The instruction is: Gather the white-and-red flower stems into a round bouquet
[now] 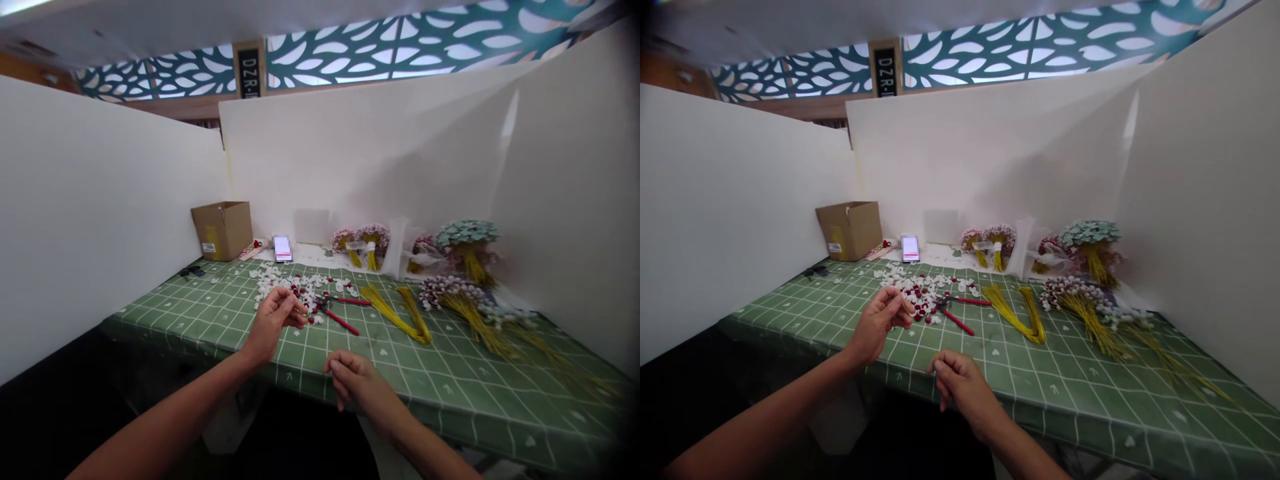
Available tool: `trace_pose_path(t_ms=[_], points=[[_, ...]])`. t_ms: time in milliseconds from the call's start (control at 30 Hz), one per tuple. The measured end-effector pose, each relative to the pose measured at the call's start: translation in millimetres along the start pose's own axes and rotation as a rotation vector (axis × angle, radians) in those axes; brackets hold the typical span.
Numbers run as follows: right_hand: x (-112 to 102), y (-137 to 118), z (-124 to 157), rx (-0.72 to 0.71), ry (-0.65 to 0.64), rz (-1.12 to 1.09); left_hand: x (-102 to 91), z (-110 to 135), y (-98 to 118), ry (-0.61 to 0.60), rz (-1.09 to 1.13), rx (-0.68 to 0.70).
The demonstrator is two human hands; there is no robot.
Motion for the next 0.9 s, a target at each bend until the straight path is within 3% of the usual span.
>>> trace_pose_path(t_ms=[233,333,433,500,567,700,900], points=[[-18.6,-6.9,-2.3,-0.033,0.024,0.151,-10.8,-9.7,8.6,-0.054,-0.092,-0.056],[-33.8,-16.0,-2.0,-0.228,0.135,0.515,-14.0,-12.2,5.0,-0.075,-0.03,-0.165],[-41.3,-22.5,1.6,-0.472,0.246,0.986,-16.5,-12.3,-6.0,-0.005,0.051,-0.252],[-41.2,-21.8,2.7,-0.502,0.264,1.118,-16.4,-11.7,-13.1,0.029,0.068,-0.271],[-38.3,-22.0,2.9,-0.453,0.241,1.044,-15.3,-11.2,-16.4,0.036,0.053,-0.255],[-28.9,-30.6,3.7,-0.31,0.115,0.645,-13.6,-10.8,-6.4,0.003,-0.034,-0.171],[-33.3,-34.6,6.2,0.017,-0.074,0.062,-10.4,-7.1,29.9,-0.228,-0.212,-0.097]])
Point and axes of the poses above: each hand's wrist, its own z-axis away from the middle knuckle, its own x-axis out of the palm, y = z × x, the point moved 4 cm from there along -z, towards the middle knuckle, and after that the axes turned 4 degrees about -x, right-handed, at the moved point
